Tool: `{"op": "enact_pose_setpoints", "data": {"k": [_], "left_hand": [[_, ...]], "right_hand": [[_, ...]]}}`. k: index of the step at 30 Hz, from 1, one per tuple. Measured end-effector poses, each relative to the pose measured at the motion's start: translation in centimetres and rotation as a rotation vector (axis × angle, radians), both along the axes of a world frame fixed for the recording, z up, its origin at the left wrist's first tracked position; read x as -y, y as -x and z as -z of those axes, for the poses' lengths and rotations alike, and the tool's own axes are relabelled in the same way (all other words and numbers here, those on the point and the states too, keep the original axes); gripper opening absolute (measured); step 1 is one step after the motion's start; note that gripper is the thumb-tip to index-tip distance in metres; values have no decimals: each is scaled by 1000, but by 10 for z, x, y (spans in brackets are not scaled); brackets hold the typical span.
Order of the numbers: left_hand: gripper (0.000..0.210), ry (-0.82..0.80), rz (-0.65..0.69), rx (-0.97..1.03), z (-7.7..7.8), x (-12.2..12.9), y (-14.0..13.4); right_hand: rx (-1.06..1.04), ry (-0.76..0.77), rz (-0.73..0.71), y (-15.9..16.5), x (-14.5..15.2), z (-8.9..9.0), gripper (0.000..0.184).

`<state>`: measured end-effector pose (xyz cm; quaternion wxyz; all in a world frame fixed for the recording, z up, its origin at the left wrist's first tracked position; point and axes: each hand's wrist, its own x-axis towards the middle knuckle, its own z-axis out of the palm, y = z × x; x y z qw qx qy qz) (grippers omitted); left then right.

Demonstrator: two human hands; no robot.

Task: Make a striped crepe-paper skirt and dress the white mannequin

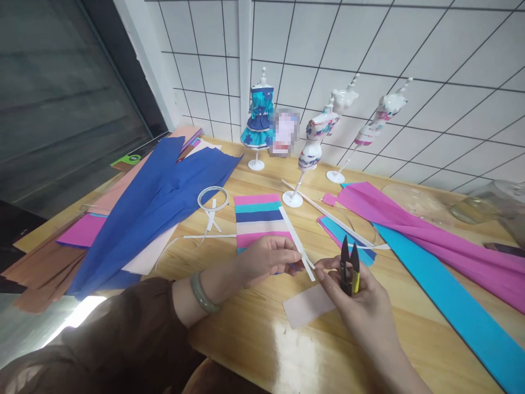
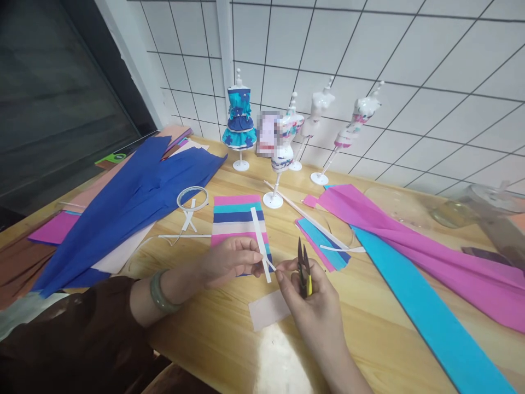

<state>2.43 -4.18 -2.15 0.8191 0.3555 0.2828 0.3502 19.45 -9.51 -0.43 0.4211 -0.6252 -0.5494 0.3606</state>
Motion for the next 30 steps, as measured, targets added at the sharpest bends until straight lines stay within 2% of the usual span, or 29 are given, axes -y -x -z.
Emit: {"op": "enact_pose_setpoints", "data": {"k": [5, 8, 14, 18, 21, 24, 30], "left_hand": [[18, 66, 91, 69, 1, -1, 1], [18, 66, 103, 83, 0, -1, 2], [17, 28, -13, 86, -3, -4, 4], [17, -114, -113, -23, -5, -6, 5], [16, -227, -166, -111, -8, -5, 4], [14, -277, -215, -182, -12, -5, 4], [13, -328, -215, -249, -14, -3, 4]], "right_hand": [[50, -5, 17, -4, -3, 2, 21], [-16, 26, 5, -6, -5, 3, 26], [-238, 126, -37, -10, -6, 2, 31], [-320, 201, -173, -9, -2, -1, 43], [-355, 366, -243, -5, 2, -4, 53], [-347, 484, -278, -1, 4, -6, 51], [-349, 493, -275, 1, 3, -3, 52]]}}
